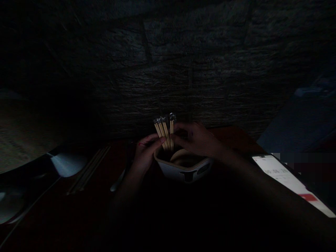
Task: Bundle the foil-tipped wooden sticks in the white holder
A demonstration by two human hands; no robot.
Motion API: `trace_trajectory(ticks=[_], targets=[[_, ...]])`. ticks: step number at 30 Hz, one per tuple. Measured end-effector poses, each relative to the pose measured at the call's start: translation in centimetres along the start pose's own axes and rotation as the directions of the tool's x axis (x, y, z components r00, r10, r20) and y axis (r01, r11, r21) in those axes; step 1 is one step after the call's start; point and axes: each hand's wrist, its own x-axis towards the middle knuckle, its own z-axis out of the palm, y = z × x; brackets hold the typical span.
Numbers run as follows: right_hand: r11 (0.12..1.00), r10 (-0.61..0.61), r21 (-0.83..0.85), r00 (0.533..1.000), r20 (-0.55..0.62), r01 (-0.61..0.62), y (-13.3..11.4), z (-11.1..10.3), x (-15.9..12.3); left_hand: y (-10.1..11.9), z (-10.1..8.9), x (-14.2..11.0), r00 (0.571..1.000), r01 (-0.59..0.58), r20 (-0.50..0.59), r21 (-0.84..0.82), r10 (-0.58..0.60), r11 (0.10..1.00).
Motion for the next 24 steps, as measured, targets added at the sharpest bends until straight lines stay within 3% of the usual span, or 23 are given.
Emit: trace_trajectory(ticks=[4, 10, 14, 19, 24], targets=[[0.997, 0.005, 0.077, 1.0, 0.024, -0.007, 0.4, 0.3, -0.1, 0.0, -0.1, 0.2, 0.996, -0.093, 0.002, -0.053, 0.093, 0.994], [0.988, 0.072, 0.134, 0.996, 0.047, -0.078, 0.5, 0.4, 0.1, -0.4, -0.6, 0.6, 0.994, -0.098, -0.057, -0.096, 0.093, 0.991], [0.982, 0.066, 0.169, 0.989, 0.129, -0.088, -0.3, -0.3, 0.4, -0.4, -0.9, 0.4, 0.994, -0.106, -0.014, -0.035, 0.106, 0.994], [0.996, 0.084, 0.02, 0.994, 0.076, -0.086, -0.9, -1.2, 0.9, -0.1, -0.8, 0.0, 0.991, -0.088, 0.107, 0.098, 0.077, 0.991], [0.994, 0.084, -0.071, 0.994, 0.07, -0.079, -0.7, -1.5, 1.1, 0.2, -0.7, -0.1, 0.988, -0.137, 0.099, 0.205, 0.119, 0.969]])
